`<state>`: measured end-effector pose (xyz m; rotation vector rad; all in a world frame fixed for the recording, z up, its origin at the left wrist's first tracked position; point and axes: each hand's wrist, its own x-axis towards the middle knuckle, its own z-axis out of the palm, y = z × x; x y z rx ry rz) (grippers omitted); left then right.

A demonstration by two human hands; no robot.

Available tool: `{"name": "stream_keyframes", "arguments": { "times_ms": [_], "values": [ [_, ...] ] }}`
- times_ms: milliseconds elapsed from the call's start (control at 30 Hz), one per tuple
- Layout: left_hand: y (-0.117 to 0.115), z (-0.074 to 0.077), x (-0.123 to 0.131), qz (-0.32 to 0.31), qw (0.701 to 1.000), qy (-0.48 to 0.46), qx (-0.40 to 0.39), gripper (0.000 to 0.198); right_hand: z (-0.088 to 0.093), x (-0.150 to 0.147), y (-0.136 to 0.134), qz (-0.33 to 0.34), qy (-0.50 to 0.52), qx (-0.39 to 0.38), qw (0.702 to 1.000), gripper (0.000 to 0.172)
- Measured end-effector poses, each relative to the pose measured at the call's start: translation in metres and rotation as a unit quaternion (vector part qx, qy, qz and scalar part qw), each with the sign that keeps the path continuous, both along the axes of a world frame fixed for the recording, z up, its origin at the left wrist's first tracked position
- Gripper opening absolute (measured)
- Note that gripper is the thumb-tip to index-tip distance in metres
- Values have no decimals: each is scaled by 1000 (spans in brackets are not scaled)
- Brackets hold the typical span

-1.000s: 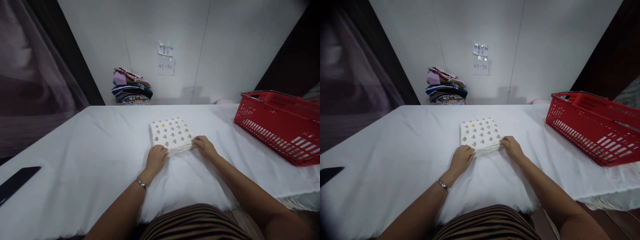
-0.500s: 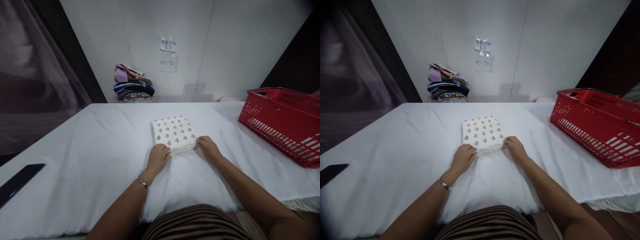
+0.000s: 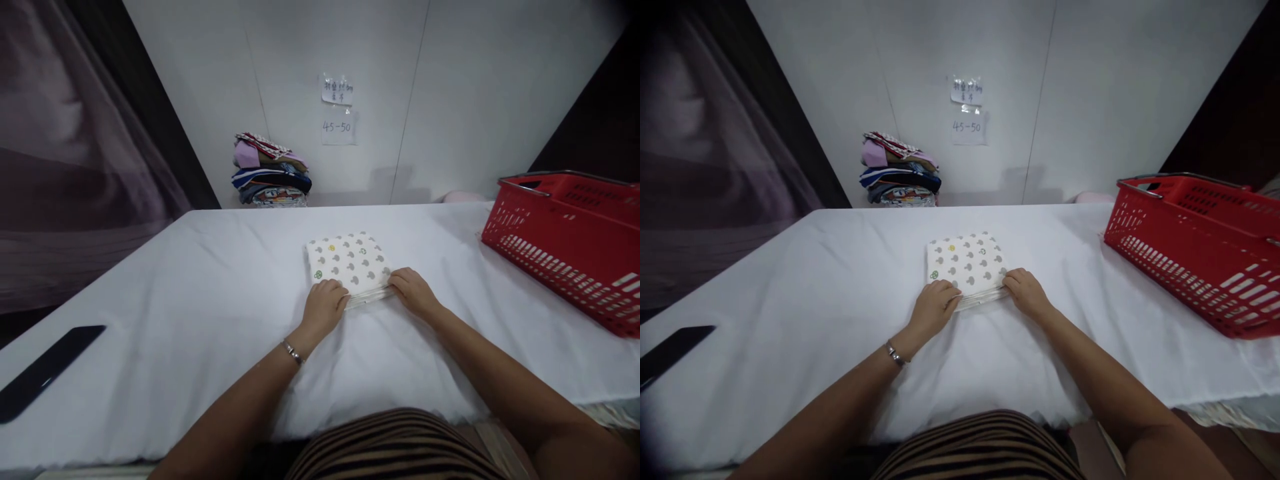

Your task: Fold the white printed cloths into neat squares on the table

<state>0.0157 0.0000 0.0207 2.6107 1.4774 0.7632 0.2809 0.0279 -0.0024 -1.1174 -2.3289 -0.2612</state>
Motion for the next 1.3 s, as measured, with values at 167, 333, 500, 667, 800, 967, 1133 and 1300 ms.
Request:
{"name": "stream_keyframes", "arguments": {
  "times_ms": [167, 333, 500, 667, 800, 967, 1133, 1300],
  "values": [
    [13, 5, 29, -32, 999, 28, -10, 11, 2, -4, 0, 17, -9, -10, 1000, 15],
    [20, -1, 44, -18, 997, 52, -50, 13, 0, -5, 2, 22, -14, -19, 999, 19],
    [22, 2, 49, -4, 995, 74, -72, 23, -4, -6, 5, 20, -2, -27, 999, 21],
    [23, 7, 52, 4, 992, 94, -87, 19, -2, -10, 2, 6, 35, -35, 999, 23],
    [24, 7, 55, 12, 991, 97, -89, 16, 1, -12, -1, 8, 57, -49, 997, 22],
    [26, 3, 59, 13, 991, 103, -80, 19, 0, -10, -2, 21, 65, -68, 995, 23],
    [27, 1, 61, 25, 992, 100, -68, 11, -2, -10, -2, 25, 73, -81, 994, 22],
    [29, 4, 62, 25, 990, 99, -99, 4, -2, -14, -1, 25, 54, -90, 994, 20]
  ]
}}
